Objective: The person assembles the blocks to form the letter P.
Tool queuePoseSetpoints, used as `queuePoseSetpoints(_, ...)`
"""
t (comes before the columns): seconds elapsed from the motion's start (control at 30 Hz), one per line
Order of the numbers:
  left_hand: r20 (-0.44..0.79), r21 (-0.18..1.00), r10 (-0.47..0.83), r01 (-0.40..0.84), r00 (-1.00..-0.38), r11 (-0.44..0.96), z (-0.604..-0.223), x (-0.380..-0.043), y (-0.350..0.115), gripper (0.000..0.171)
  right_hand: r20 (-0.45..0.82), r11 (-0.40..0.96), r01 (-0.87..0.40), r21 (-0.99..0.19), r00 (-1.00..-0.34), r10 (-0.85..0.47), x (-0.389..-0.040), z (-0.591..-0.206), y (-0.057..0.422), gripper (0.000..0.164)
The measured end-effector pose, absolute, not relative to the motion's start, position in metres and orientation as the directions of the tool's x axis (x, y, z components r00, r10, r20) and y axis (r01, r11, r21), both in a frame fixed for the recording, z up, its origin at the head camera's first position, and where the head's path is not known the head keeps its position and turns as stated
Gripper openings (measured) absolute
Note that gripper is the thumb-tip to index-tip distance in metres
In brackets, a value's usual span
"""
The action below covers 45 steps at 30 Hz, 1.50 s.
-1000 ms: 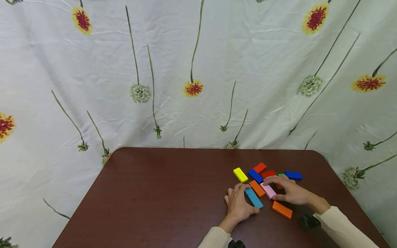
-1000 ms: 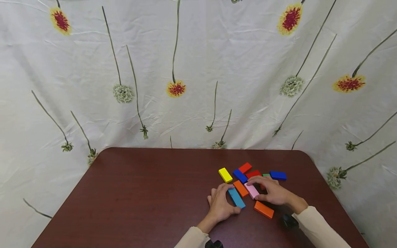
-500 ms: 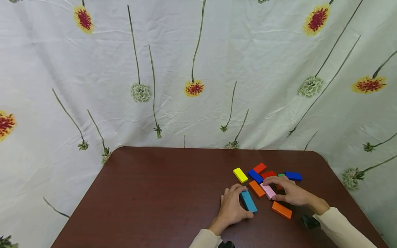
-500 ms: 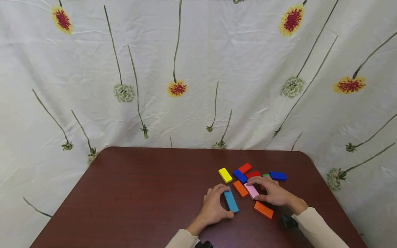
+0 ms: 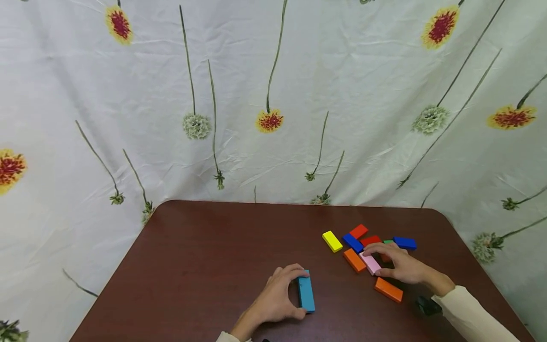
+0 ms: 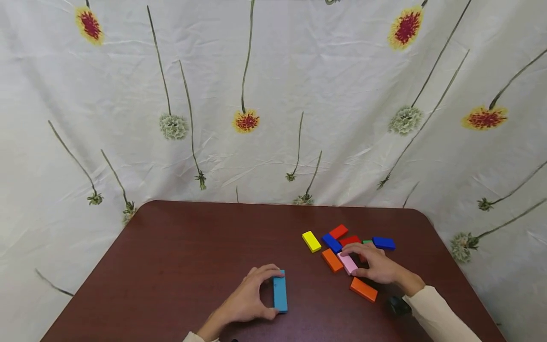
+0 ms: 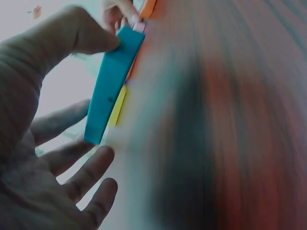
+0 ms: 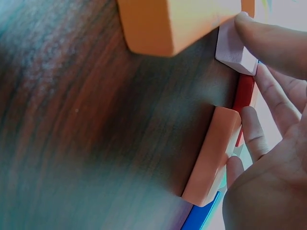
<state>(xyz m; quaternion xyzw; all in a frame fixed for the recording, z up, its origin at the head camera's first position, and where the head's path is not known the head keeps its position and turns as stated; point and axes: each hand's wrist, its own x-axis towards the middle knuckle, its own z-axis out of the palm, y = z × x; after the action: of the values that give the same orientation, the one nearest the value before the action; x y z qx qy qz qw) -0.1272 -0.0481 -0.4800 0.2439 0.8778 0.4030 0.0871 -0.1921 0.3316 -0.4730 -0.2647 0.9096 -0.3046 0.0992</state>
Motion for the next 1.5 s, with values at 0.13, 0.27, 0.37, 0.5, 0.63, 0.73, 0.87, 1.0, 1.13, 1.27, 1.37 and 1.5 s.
queuePoseSetpoints(0.13, 0.044, 0.748, 0.522, 0.375, -0.852, 0.548, -0.479, -0.116, -0.081, 0.071, -0.008, 0.665, -0.443, -0.602, -0.829, -0.560, -0.191, -0.473, 0.332, 0.045)
queuePoseSetpoints(0.27, 0.043, 0.751, 0.544, 0.386, -0.838, 0.535, -0.481, -0.104, -0.110, 0.072, 0.002, 0.659, -0.460, -0.596, -0.821, -0.571, -0.190, -0.473, 0.333, 0.045)
queuePoseSetpoints(0.37, 0.046, 0.773, 0.560, 0.384, -0.828, 0.504, -0.482, -0.096, -0.125, 0.071, 0.005, 0.657, -0.459, -0.598, -0.823, -0.569, -0.190, -0.472, 0.334, 0.044)
queuePoseSetpoints(0.5, 0.104, 0.780, 0.595, 0.436, -0.797, 0.448, -0.487, -0.092, -0.136, 0.068, 0.007, 0.653, -0.454, -0.606, -0.824, -0.566, -0.190, -0.471, 0.334, 0.044)
queuePoseSetpoints(0.63, 0.153, 0.756, 0.641, 0.507, -0.752, 0.414, -0.494, -0.092, -0.143, 0.068, 0.014, 0.649, -0.457, -0.608, -0.824, -0.567, -0.190, -0.474, 0.332, 0.044)
queuePoseSetpoints(0.73, 0.153, 0.756, 0.669, 0.522, -0.727, 0.395, -0.498, -0.092, -0.147, 0.071, 0.012, 0.651, -0.453, -0.608, -0.826, -0.564, -0.190, -0.475, 0.332, 0.045)
queuePoseSetpoints(0.87, 0.157, 0.761, 0.691, 0.533, -0.705, 0.371, -0.502, -0.091, -0.149, 0.072, 0.005, 0.660, -0.451, -0.601, -0.828, -0.561, -0.190, -0.474, 0.331, 0.045)
queuePoseSetpoints(1.0, 0.199, 0.754, 0.707, 0.567, -0.679, 0.332, -0.504, -0.091, -0.151, 0.072, -0.005, 0.670, -0.445, -0.595, -0.831, -0.556, -0.191, -0.472, 0.332, 0.045)
queuePoseSetpoints(1.13, 0.246, 0.736, 0.710, 0.604, -0.659, 0.305, -0.506, -0.090, -0.153, 0.072, -0.011, 0.673, -0.435, -0.598, -0.835, -0.550, -0.191, -0.471, 0.331, 0.046)
queuePoseSetpoints(1.27, 0.262, 0.741, 0.701, 0.604, -0.663, 0.295, -0.510, -0.090, -0.153, 0.067, -0.010, 0.668, -0.442, -0.599, -0.830, -0.558, -0.191, -0.471, 0.330, 0.045)
queuePoseSetpoints(1.37, 0.293, 0.732, 0.692, 0.620, -0.660, 0.281, -0.514, -0.090, -0.153, 0.063, -0.013, 0.666, -0.443, -0.600, -0.827, -0.562, -0.192, -0.472, 0.330, 0.045)
queuePoseSetpoints(1.5, 0.329, 0.726, 0.692, 0.641, -0.642, 0.250, -0.518, -0.091, -0.154, 0.062, -0.032, 0.690, -0.431, -0.582, -0.835, -0.549, -0.192, -0.472, 0.330, 0.045)
